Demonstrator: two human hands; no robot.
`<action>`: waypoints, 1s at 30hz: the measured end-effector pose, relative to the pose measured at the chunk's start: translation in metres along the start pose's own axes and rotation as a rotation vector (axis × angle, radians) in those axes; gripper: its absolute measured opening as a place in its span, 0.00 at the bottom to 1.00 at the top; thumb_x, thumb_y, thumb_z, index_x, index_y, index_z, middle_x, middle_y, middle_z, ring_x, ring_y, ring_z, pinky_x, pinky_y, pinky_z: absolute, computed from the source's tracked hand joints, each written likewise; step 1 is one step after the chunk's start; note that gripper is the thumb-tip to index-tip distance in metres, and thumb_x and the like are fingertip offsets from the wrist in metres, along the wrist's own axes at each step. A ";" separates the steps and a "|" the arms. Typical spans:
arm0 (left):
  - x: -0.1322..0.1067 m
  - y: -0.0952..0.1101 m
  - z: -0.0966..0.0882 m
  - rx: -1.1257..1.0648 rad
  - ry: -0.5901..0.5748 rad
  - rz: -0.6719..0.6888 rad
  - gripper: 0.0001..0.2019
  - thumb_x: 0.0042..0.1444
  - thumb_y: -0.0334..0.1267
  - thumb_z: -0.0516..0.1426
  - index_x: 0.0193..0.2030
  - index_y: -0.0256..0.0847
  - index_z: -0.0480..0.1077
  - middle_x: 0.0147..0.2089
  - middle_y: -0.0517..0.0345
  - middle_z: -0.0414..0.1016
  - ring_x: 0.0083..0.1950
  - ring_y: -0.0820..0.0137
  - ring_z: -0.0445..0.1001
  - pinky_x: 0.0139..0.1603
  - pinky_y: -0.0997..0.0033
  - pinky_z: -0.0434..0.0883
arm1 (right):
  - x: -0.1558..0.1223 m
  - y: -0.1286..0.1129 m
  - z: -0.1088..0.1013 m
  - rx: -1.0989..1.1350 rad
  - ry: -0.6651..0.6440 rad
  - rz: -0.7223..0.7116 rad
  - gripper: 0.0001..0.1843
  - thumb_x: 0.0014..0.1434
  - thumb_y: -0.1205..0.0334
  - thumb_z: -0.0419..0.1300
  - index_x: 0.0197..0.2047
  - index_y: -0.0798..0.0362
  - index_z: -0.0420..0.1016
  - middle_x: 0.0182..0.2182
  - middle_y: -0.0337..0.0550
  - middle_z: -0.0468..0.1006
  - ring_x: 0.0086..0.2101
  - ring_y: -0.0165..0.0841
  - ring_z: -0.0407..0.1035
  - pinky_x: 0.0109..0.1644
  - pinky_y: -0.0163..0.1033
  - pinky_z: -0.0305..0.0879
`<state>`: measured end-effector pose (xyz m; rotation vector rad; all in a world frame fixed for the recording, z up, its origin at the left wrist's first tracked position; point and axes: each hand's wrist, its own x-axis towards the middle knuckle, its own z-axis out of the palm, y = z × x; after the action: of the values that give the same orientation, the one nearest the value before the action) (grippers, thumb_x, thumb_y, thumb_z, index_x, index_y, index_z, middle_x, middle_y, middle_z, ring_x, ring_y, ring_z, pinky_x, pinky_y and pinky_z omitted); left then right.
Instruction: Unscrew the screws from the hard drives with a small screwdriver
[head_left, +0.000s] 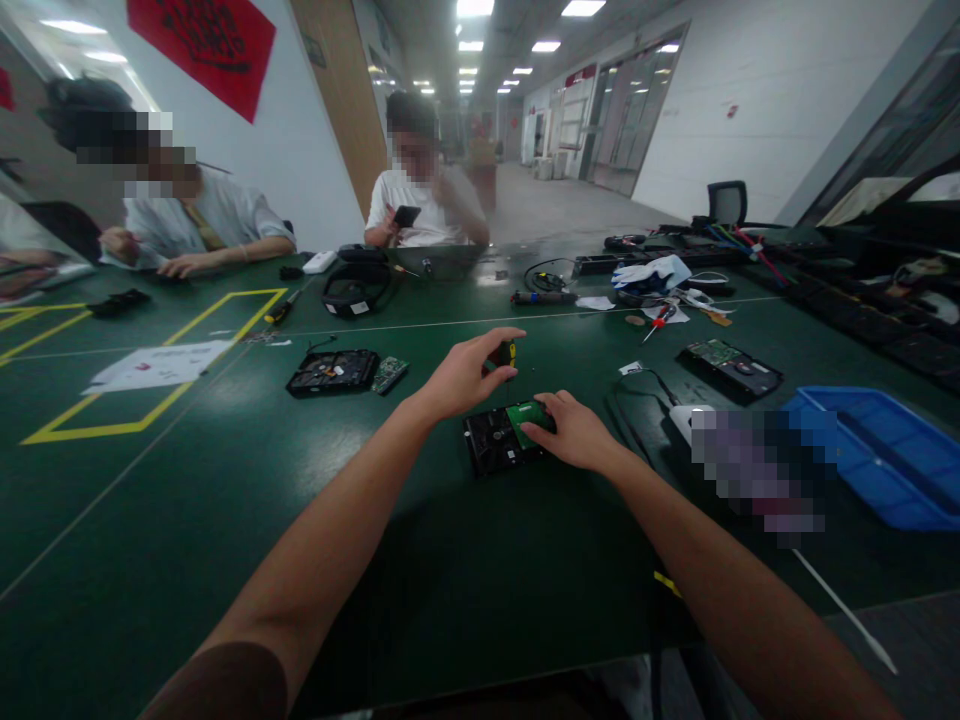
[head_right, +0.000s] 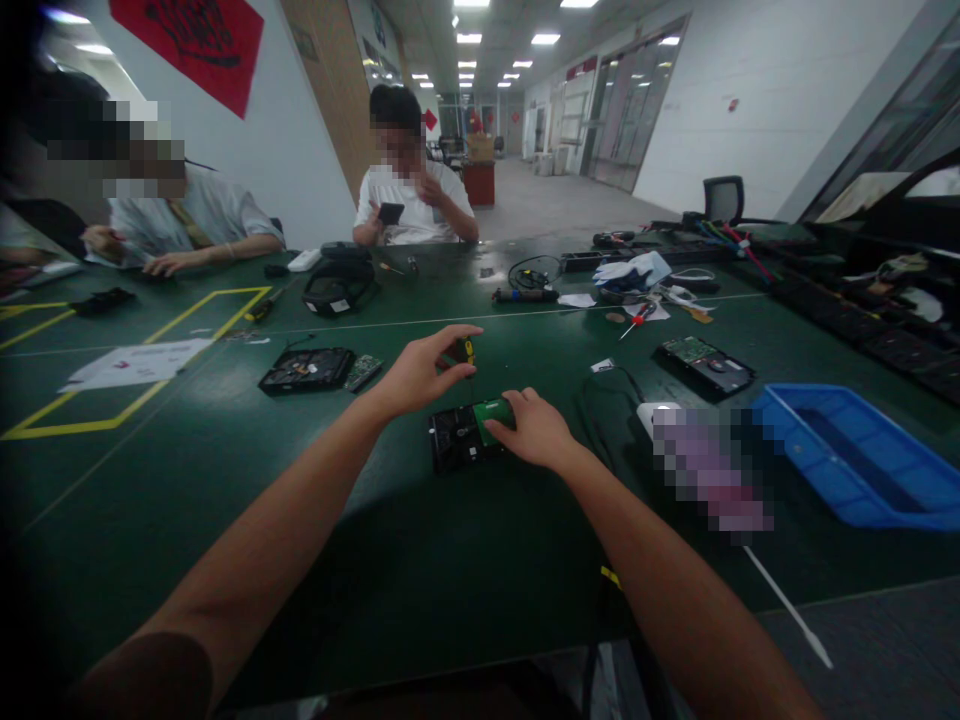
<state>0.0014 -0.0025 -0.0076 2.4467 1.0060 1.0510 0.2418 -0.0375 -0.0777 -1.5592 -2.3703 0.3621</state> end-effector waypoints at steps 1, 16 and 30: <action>0.000 0.001 -0.001 -0.007 -0.004 0.006 0.25 0.65 0.36 0.61 0.67 0.48 0.65 0.51 0.55 0.78 0.47 0.67 0.78 0.46 0.67 0.78 | 0.000 -0.001 0.000 0.001 -0.002 0.001 0.32 0.67 0.39 0.58 0.64 0.53 0.70 0.48 0.53 0.74 0.41 0.41 0.72 0.43 0.42 0.65; -0.001 0.001 -0.007 -0.143 -0.079 -0.020 0.26 0.66 0.28 0.56 0.70 0.46 0.63 0.56 0.51 0.77 0.47 0.68 0.80 0.51 0.63 0.79 | 0.000 0.001 0.000 0.008 -0.001 0.000 0.32 0.67 0.39 0.58 0.64 0.53 0.70 0.49 0.53 0.74 0.42 0.41 0.72 0.44 0.43 0.66; 0.000 -0.002 -0.003 -0.024 -0.019 0.016 0.28 0.65 0.33 0.60 0.71 0.47 0.64 0.59 0.50 0.75 0.53 0.64 0.77 0.50 0.65 0.78 | -0.001 -0.001 -0.002 -0.009 0.007 -0.002 0.32 0.67 0.40 0.58 0.64 0.53 0.70 0.48 0.53 0.75 0.41 0.41 0.73 0.44 0.42 0.66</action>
<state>-0.0020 -0.0008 -0.0063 2.4449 0.9635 1.0366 0.2416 -0.0387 -0.0756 -1.5588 -2.3717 0.3459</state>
